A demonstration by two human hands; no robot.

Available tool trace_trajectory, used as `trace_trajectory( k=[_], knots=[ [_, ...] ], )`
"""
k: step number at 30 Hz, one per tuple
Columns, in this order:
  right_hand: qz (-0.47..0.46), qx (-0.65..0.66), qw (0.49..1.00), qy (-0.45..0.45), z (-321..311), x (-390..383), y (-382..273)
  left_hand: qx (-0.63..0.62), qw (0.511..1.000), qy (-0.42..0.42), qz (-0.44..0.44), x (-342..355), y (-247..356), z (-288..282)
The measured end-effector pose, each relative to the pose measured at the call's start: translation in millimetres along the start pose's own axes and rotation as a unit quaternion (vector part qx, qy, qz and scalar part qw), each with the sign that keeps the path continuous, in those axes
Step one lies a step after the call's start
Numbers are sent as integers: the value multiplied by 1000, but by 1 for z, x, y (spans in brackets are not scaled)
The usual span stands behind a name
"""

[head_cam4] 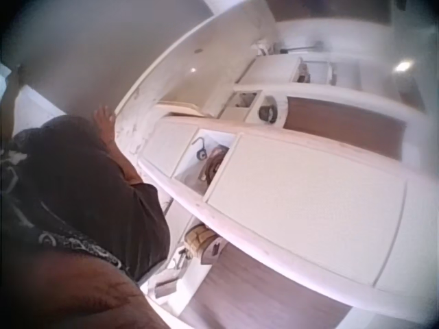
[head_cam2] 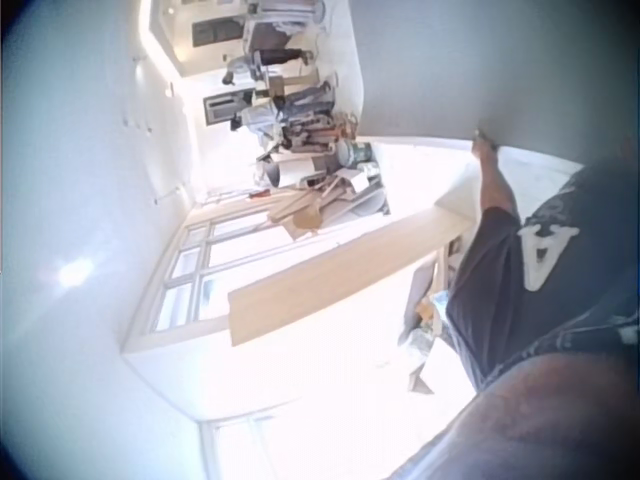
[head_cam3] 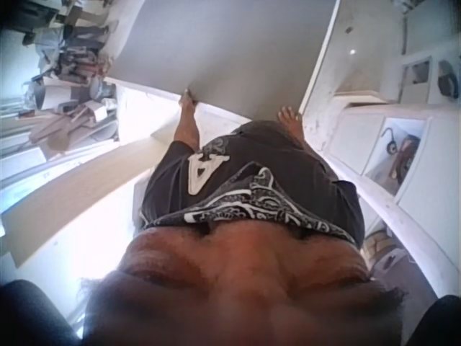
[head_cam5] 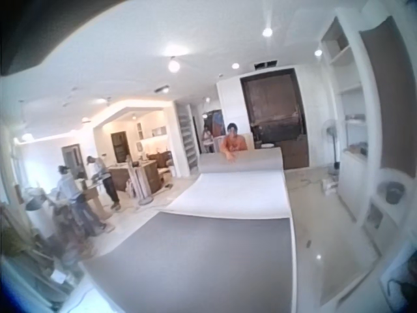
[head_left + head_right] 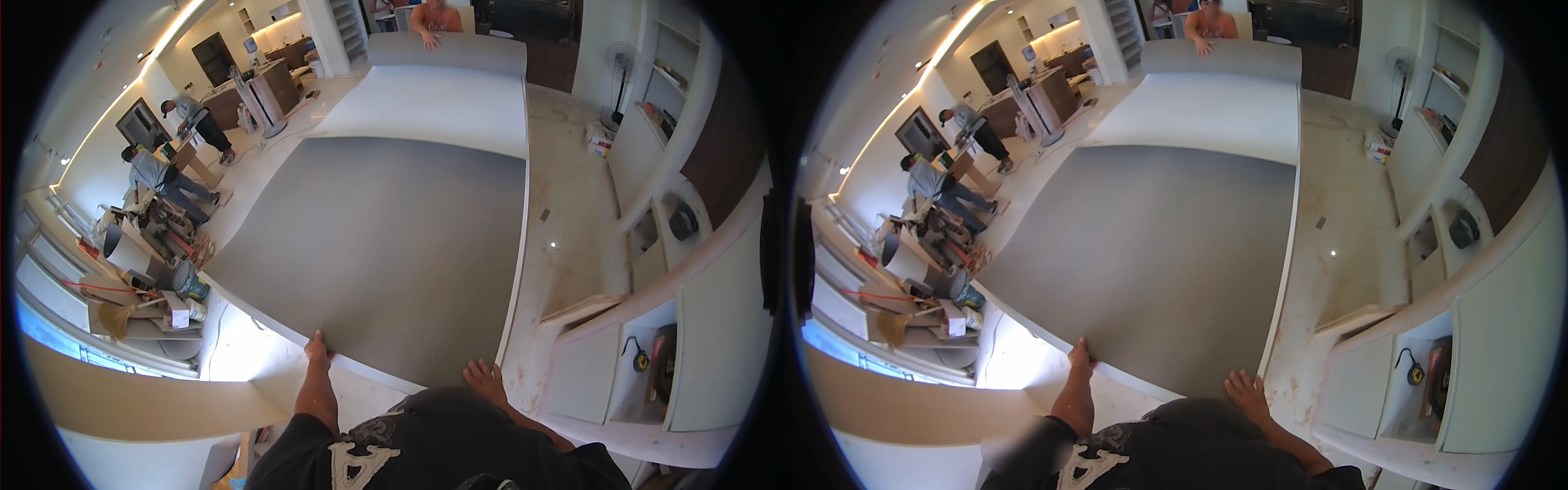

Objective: The person unrolls and spreads a large sheet onto a table with another worker, retrieves a wooden board, and places the wooden board on top of the sheet.

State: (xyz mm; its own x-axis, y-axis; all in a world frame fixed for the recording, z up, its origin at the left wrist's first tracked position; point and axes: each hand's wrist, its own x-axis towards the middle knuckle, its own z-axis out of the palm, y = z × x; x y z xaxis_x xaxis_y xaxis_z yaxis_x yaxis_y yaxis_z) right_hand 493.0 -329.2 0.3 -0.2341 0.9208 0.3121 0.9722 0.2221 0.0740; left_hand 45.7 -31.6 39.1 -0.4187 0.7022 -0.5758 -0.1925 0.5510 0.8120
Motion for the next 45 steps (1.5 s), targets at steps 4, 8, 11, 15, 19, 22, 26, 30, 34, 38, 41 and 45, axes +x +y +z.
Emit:
trace_trajectory(
  k=[4, 8, 11, 15, 19, 22, 26, 30, 34, 38, 41, 45],
  knots=[
    [47, 125, 988, -75, -27, 10, -3, -1, 1000, -19, 10, 8, -4, -6],
    [86, 200, 971, -101, -55, 23, -3, 7, 999, -31, -2, 17, -5, -8],
    [134, 221, 962, -87, -57, 32, -12, 14, 995, -90, -26, 24, 3, -5],
    [219, 185, 946, -153, -49, 50, -36, 37, 989, -130, -59, 31, 8, -1],
    [420, 119, 890, -128, -37, 83, -78, 5, 982, -172, -76, 40, 6, -20],
    [563, 74, 814, -122, -31, 106, -94, 8, 981, -168, -95, 32, 18, -16],
    [637, -9, 759, -133, -19, 130, -105, -3, 961, -228, -158, 47, 31, -24],
    [630, -38, 759, -157, -23, 142, -112, -32, 944, -271, -184, 93, 51, -43],
    [642, -38, 752, -145, -24, 147, -116, -39, 934, -271, -229, 129, 88, -51],
    [658, -19, 737, -154, -24, 145, -116, -78, 938, -215, -261, 164, 113, -62],
    [670, -27, 726, -153, -26, 147, -113, -203, 930, -163, -258, 205, 117, -70],
    [748, -31, 647, -142, -28, 168, -107, 129, 949, -275, 79, 285, 122, -115]
  ],
)
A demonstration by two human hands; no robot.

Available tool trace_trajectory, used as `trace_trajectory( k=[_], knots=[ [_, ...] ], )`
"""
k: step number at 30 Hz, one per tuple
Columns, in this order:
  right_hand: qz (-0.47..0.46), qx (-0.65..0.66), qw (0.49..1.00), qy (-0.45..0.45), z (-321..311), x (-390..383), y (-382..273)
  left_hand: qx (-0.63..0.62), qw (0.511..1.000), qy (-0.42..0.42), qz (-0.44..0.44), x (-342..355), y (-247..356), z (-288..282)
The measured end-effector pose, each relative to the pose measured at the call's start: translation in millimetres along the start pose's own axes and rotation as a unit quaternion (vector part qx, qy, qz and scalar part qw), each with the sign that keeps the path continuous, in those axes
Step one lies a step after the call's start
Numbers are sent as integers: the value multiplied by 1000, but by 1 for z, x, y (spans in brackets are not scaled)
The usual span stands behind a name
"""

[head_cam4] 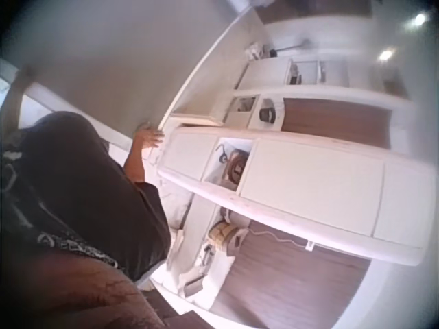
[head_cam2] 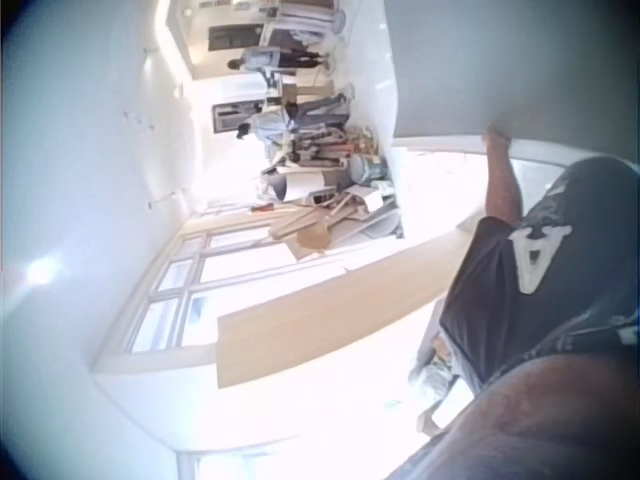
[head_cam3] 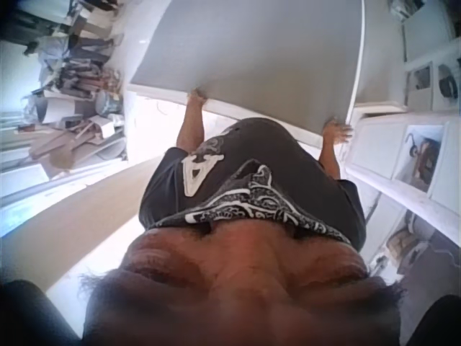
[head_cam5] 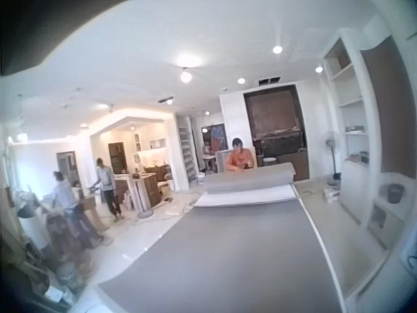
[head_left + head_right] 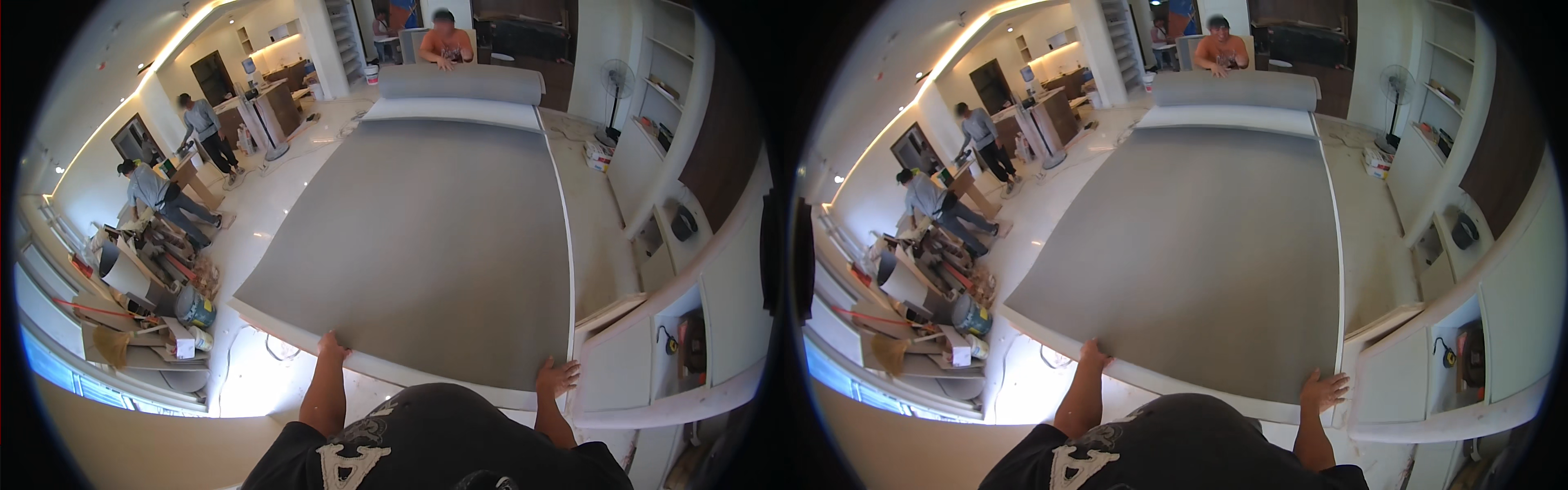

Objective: The person unrolls and spreads a large sheet onto a table with another worker, retrieves a wooden board, and places the wooden board on top of the sheet.

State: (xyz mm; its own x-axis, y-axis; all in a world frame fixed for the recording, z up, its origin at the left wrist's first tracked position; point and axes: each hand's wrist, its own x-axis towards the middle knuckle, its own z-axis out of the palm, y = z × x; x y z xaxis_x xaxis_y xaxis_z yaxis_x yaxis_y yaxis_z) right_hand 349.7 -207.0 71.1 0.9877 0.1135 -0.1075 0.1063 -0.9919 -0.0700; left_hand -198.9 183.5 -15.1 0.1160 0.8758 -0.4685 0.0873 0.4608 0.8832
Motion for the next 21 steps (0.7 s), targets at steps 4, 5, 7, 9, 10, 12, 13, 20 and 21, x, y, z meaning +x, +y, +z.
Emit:
trace_trajectory(
  k=[4, 5, 7, 9, 10, 12, 13, 20, 21],
  knots=[
    [27, 7, 999, 31, 13, 8, 17, -302, 930, 122, -173, -48, 19, 37],
    [9, 25, 998, 49, 15, 9, 17, -275, 942, 109, -160, -54, 18, 34],
    [5, 37, 998, 55, 19, 12, 20, -273, 945, 105, -148, -59, 15, 32],
    [1, 48, 997, 63, 22, 14, 21, -273, 947, 100, -137, -59, 19, 35],
    [-4, 55, 995, 87, 23, 15, 21, -247, 955, 87, -139, -55, 22, 37],
    [-9, 60, 992, 112, 23, 15, 20, -222, 961, 74, -144, -52, 21, 36],
    [-10, 62, 992, 111, 21, 17, 20, -216, 963, 71, -147, -52, 20, 36],
    [8, 51, 997, 57, 23, 30, 23, -198, 968, 84, -128, -53, 17, 42],
    [7, 52, 997, 57, 24, 30, 23, -199, 968, 84, -127, -53, 17, 41]
  ],
)
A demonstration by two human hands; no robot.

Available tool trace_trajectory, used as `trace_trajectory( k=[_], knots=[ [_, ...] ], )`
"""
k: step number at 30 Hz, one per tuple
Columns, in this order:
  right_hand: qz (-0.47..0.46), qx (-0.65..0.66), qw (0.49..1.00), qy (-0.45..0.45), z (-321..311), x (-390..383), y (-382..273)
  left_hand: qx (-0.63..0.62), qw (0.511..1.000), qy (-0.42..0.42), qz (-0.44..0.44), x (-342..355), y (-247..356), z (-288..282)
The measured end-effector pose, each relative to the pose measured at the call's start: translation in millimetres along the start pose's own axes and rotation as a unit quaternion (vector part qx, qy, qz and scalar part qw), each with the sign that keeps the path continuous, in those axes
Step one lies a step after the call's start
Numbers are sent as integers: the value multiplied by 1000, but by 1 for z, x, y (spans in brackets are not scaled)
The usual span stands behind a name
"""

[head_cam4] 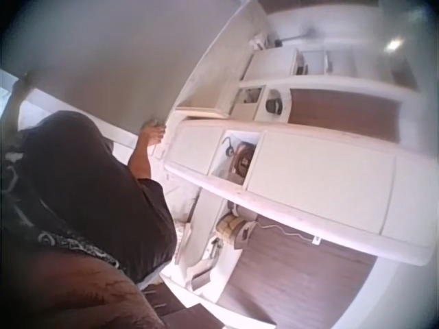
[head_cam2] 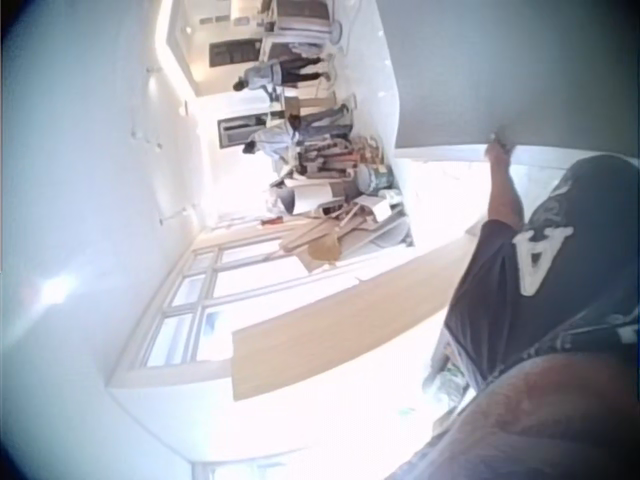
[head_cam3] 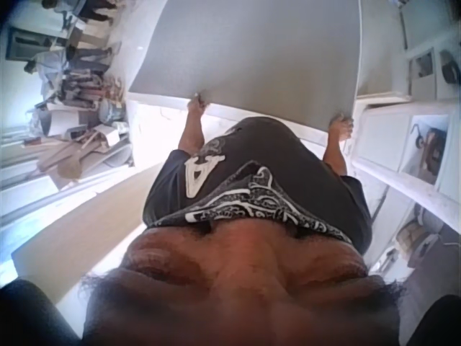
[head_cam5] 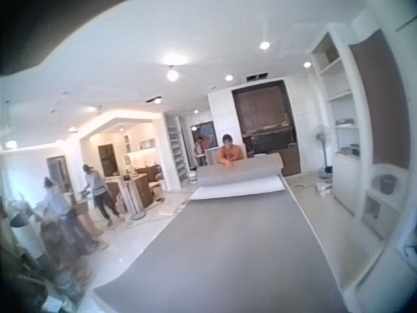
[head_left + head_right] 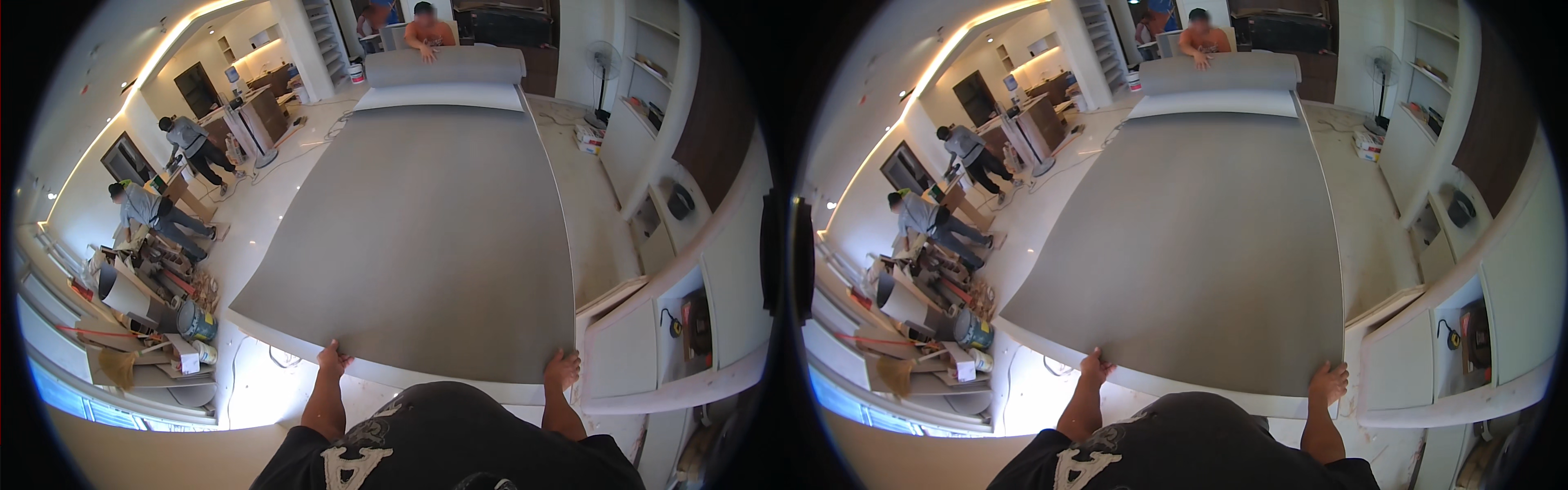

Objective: The person unrolls and spreads a large sheet onto a table with another worker, retrieves a wooden board, and places the wooden board on top of the sheet.

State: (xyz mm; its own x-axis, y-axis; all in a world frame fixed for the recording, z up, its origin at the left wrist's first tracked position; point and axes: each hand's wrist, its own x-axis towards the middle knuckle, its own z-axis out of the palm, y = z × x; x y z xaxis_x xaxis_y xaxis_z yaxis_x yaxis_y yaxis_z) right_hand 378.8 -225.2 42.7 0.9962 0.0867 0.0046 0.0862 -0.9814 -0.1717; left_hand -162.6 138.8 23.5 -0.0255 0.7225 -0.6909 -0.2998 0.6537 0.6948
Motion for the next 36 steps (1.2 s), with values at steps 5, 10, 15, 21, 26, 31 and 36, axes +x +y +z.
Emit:
trace_trajectory(
  k=[5, 10, 15, 21, 26, 31, 36],
  knots=[
    [26, -36, 999, 10, 5, 0, 2, 16, 999, 45, 8, -2, -1, 7],
    [43, -58, 997, -9, 2, -2, -5, 33, 998, 54, 17, -7, 2, 8],
    [35, -57, 998, -18, 1, 1, -7, 26, 999, 41, 20, -3, 0, 4],
    [37, -64, 997, -9, 9, 6, -3, 50, 996, 71, 20, -7, 2, 13],
    [44, -68, 996, -22, 9, 9, -10, 38, 998, 50, 16, -8, 4, 10],
    [47, -59, 997, -17, 12, 11, -8, 41, 997, 56, 16, -12, 6, 16],
    [49, -67, 996, -15, 15, 13, -11, 39, 997, 67, 19, -11, 8, 15]
  ],
)
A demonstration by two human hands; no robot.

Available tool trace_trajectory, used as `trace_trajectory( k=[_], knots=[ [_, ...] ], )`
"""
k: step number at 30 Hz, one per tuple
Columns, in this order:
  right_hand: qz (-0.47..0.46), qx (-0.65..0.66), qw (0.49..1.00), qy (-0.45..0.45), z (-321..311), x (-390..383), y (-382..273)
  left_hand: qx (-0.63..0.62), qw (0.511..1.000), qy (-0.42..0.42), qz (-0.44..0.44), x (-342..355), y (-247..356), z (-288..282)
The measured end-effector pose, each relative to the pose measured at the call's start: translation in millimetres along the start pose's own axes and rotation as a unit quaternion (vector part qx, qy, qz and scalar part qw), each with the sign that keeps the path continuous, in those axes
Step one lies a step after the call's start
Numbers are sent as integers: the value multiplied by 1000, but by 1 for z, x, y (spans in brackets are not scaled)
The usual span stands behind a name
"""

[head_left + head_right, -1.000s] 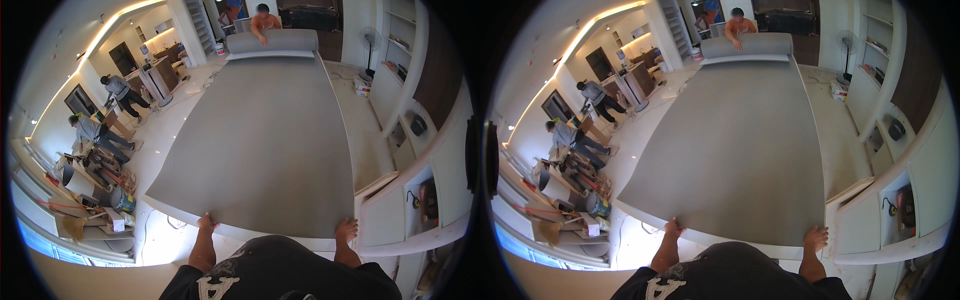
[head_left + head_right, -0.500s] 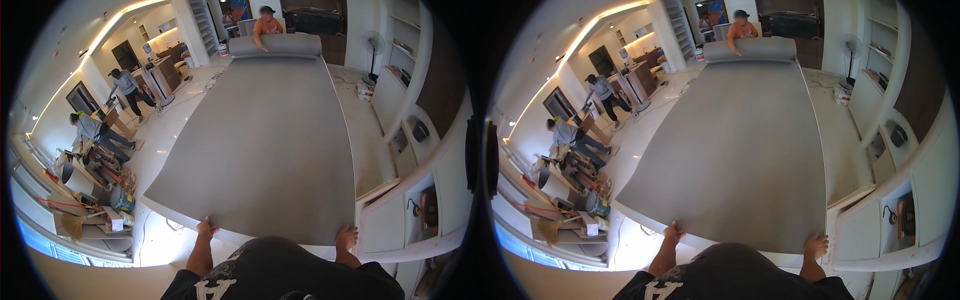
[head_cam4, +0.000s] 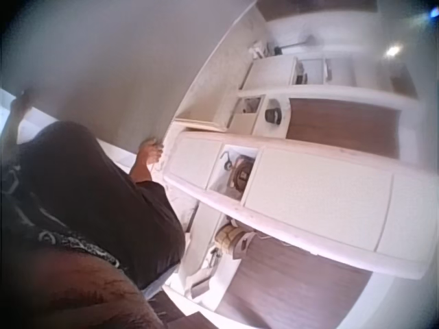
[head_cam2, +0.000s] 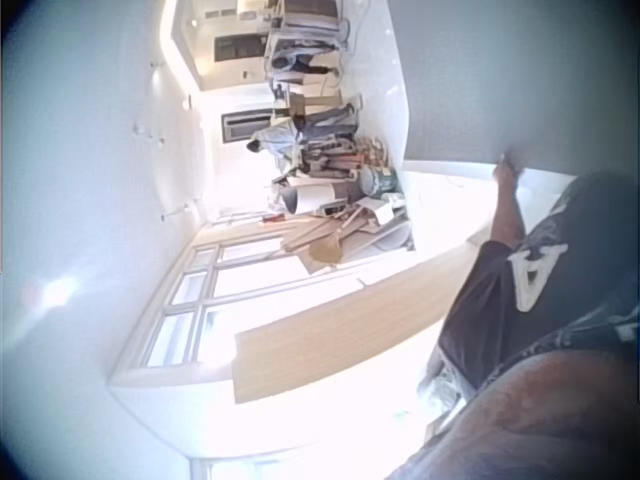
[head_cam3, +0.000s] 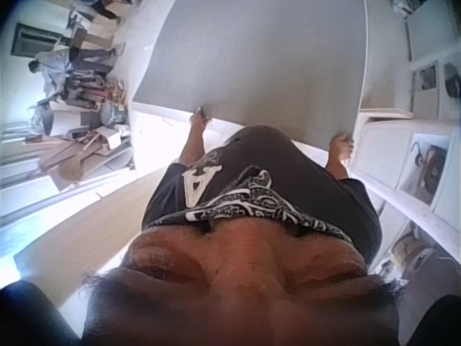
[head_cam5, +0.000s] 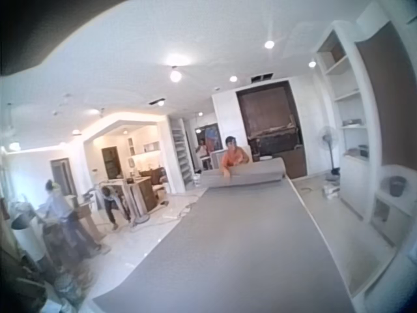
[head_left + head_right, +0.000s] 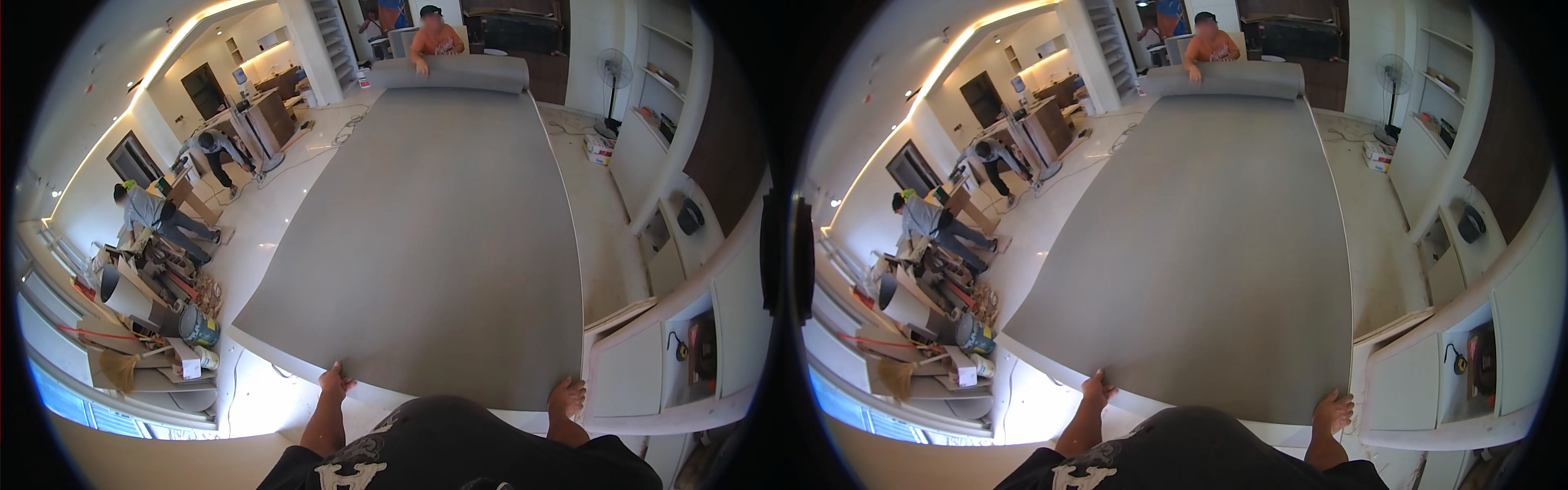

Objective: The person unrolls and spreads a large sheet onto a table with another worker, retrieves a wooden board, and places the wooden board on top of the sheet.

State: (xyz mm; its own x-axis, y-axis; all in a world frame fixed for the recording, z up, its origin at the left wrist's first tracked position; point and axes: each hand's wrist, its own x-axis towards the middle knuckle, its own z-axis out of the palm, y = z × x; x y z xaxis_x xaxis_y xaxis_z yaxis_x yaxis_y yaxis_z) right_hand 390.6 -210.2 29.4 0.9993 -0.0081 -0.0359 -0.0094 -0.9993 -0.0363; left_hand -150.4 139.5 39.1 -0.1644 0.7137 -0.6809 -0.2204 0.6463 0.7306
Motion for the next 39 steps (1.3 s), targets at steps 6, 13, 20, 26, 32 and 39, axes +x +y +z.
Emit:
trace_trajectory(
  k=[6, 13, 20, 26, 32, 39],
  knots=[
    [14, -13, 1000, -17, 1, 3, -5, 7, 1000, 2, -3, -1, 5, 6],
    [1, -5, 1000, -7, -6, 3, -6, 9, 1000, 10, -17, -2, 3, 8],
    [15, -10, 1000, -15, -8, 6, -10, 16, 1000, 15, -16, -1, 3, 13],
    [6, -13, 999, 29, 1, 6, -6, 6, 1000, -10, -29, -1, 5, 13],
    [7, -14, 1000, 12, -2, 5, -10, 13, 1000, 12, -18, -3, 6, 12],
    [4, -21, 999, 28, 6, 4, -8, 6, 999, 25, -22, -5, 10, 15]
  ],
)
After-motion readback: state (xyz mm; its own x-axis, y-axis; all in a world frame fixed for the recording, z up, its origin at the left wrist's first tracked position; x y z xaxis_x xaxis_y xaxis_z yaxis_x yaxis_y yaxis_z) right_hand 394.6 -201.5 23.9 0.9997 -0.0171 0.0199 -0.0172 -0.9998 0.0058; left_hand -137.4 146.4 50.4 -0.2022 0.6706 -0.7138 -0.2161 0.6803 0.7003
